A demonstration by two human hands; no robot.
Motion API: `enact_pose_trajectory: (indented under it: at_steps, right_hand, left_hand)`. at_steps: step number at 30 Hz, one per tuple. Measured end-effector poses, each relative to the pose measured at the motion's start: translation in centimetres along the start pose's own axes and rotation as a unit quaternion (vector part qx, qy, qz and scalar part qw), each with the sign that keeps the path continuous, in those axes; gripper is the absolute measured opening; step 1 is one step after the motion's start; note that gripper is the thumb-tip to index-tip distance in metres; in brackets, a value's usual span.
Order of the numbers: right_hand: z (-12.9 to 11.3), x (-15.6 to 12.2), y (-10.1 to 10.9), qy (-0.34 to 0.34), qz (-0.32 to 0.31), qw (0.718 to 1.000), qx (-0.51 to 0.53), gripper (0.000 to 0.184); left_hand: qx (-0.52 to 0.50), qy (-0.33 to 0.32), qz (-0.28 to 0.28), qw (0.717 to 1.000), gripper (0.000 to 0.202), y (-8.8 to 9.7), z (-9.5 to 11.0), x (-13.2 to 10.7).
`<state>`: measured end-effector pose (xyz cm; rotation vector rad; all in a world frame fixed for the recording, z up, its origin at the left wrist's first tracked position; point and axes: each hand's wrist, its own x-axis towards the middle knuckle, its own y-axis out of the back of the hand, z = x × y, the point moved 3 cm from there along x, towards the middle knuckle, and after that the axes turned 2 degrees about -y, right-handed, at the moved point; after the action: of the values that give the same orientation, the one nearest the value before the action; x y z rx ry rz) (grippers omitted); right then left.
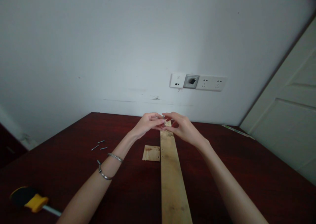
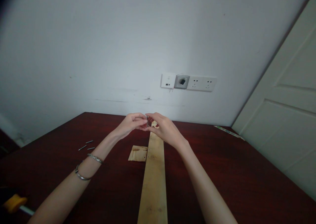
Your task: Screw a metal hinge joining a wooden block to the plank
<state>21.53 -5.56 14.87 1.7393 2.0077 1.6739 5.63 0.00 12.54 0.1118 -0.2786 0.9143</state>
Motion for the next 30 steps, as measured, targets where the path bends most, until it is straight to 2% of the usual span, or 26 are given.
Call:
enact_pose_trajectory:
  at_steps: [4, 11, 18, 30]
  right_hand:
    - [-0.2, 0.0, 0.1, 0.013, 0.003, 0.999, -0.032, 0.041]
    - [-1.1, 0.0, 0.2, 0.029, -0.006, 0.995, -0.091, 0.037]
    - [-1.0, -0.1, 0.2, 0.041, -0.002, 0.998, -0.055, 0.037]
    - [-1.2, -0.1, 0.4, 0.019, -0.009, 1.000, -0.002, 0.035]
  left_hand:
    - [-0.005, 0.010, -0.011, 1.000, 0.029, 0.2, -0.3, 0.1]
    - [0.001, 0.028, 0.007, 1.000, 0.028, 0.0, 0.0, 0.0]
    - [-0.017, 0.033, -0.007, 0.999, 0.028, 0.0, 0.0, -0.1]
    - [-0.024, 0.057, -0.041, 0.997, 0.025, 0.1, -0.2, -0.2]
